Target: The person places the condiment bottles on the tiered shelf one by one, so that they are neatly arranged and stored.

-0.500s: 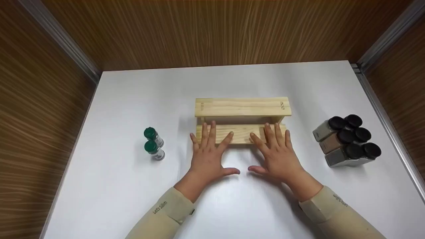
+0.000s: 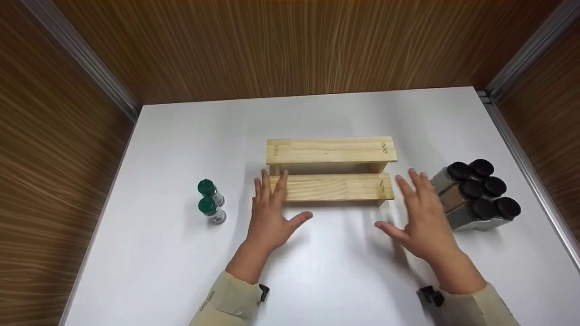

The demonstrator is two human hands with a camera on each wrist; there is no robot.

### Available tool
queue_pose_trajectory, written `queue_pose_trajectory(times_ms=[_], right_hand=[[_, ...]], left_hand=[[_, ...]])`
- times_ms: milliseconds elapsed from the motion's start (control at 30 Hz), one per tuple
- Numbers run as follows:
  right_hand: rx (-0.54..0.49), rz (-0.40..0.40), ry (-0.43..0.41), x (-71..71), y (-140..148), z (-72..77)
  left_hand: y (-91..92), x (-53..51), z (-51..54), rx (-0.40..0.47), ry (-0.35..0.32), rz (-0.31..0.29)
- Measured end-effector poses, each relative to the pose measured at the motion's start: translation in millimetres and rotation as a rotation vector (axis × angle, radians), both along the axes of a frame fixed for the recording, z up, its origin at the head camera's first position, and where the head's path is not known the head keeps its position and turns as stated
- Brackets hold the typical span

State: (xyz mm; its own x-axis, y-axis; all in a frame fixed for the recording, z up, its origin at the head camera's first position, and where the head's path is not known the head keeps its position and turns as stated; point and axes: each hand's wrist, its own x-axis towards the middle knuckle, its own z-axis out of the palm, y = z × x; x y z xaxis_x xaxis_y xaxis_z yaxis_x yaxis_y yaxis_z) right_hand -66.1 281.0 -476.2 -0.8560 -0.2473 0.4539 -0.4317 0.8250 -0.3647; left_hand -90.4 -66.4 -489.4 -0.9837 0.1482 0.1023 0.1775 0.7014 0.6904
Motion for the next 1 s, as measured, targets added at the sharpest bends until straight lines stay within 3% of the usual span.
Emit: queue_pose_trajectory(times_ms=[200,333,433,700,867,1000], right_hand=[[-0.112,-0.083,0.235,9.0,23,10.8],[-0.194,-0.14,0.34,15.9,36,13.7],[-0.284,-0.177,0.372,21.4,47,15.0],[-0.458,-0.305,0.289,36.5,81,12.6],[-0.627,-0.385,0.171,36.6,99,3.3],[-0.771,-0.461,0.105,35.9,111,-6.4]], left_hand=[[-7.7,-1.2,-14.2,0.226,-0.105,0.089],[-9.6,-4.0,-22.5,0.328,-0.086,0.101],[-10.3,-6.4,-26.2,0.378,-0.071,0.1],[-11.5,-17.2,-30.2,0.473,-0.072,0.153],[-14.1,-24.9,-33.5,0.549,-0.079,0.155],[-15.7,-30.3,-37.4,0.565,-0.126,0.167]])
